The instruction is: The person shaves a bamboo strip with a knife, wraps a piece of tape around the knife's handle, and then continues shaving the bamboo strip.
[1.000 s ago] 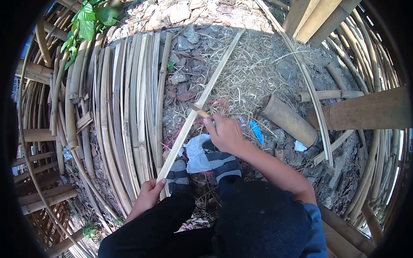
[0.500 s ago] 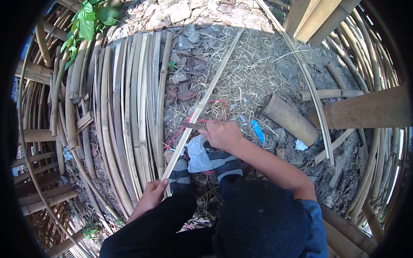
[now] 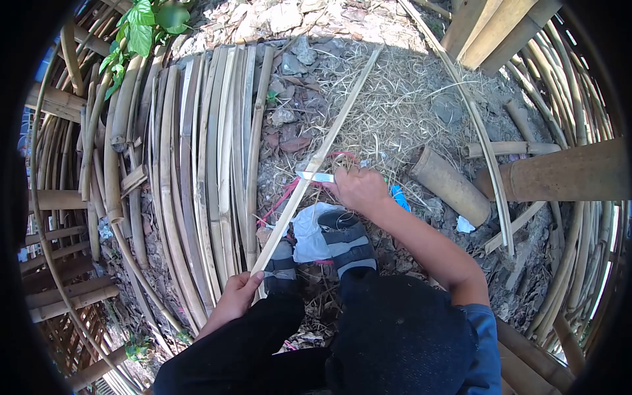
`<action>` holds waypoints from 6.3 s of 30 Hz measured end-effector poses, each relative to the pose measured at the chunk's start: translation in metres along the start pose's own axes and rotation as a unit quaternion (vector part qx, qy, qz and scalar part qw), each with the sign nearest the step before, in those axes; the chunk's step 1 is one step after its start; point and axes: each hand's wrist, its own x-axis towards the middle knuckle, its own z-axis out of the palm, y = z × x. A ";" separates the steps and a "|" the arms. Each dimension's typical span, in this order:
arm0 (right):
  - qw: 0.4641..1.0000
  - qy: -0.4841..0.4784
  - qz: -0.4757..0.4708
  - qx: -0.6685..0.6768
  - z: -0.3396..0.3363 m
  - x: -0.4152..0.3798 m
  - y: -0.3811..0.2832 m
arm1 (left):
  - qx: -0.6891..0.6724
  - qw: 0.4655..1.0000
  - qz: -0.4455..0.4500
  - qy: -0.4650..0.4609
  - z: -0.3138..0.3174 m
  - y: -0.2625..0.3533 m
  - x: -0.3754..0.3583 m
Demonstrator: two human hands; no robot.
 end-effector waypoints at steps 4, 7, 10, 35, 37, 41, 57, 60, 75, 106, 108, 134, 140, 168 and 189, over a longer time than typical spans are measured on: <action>1.000 -0.001 0.015 0.003 0.001 0.000 0.000 | 0.001 1.000 0.004 0.006 0.000 0.000 0.000; 0.998 -0.017 0.037 0.044 -0.001 0.000 -0.005 | 0.006 1.000 0.005 0.008 0.000 -0.002 0.001; 0.871 -0.164 0.203 0.417 -0.001 0.000 -0.002 | 0.016 1.000 0.016 0.015 -0.001 -0.001 0.001; 0.842 0.058 0.321 0.430 -0.025 0.023 -0.025 | -0.015 1.000 0.006 0.006 0.002 -0.002 0.002; 0.843 -0.008 0.326 0.428 -0.033 0.041 -0.024 | 0.004 1.000 0.009 0.011 0.002 0.001 0.000; 0.860 -0.046 0.297 0.412 -0.011 0.046 -0.020 | 0.017 1.000 0.010 0.024 0.002 0.002 -0.001; 0.716 0.132 0.342 0.594 0.024 0.017 -0.053 | -0.074 0.997 0.004 -0.026 0.002 -0.016 0.010; 0.879 0.136 0.190 0.415 -0.010 0.019 -0.036 | -0.062 0.997 0.037 -0.014 0.006 -0.030 0.019; 0.980 -0.020 -0.152 0.125 -0.033 0.040 -0.004 | 0.029 0.997 0.052 0.039 0.010 0.003 -0.001; 0.800 -0.044 0.346 0.487 -0.059 0.020 0.008 | -0.030 0.999 0.007 -0.034 0.001 -0.017 0.009; 0.851 -0.023 0.294 0.435 -0.063 0.003 -0.012 | -0.043 0.998 0.005 -0.046 0.001 -0.014 0.009; 0.971 -0.113 0.117 0.175 -0.035 0.005 -0.019 | -0.061 0.997 0.001 -0.053 0.002 -0.016 0.008; 0.975 -0.106 0.099 0.167 -0.037 0.008 -0.016 | -0.060 0.997 -0.005 -0.051 0.002 -0.018 0.010; 0.916 -0.041 0.135 0.374 0.004 -0.001 0.015 | -0.074 0.996 0.016 -0.057 0.007 -0.017 0.008; 0.966 0.013 0.147 0.211 -0.023 -0.016 -0.042 | -0.063 0.997 0.008 -0.043 0.006 -0.019 0.008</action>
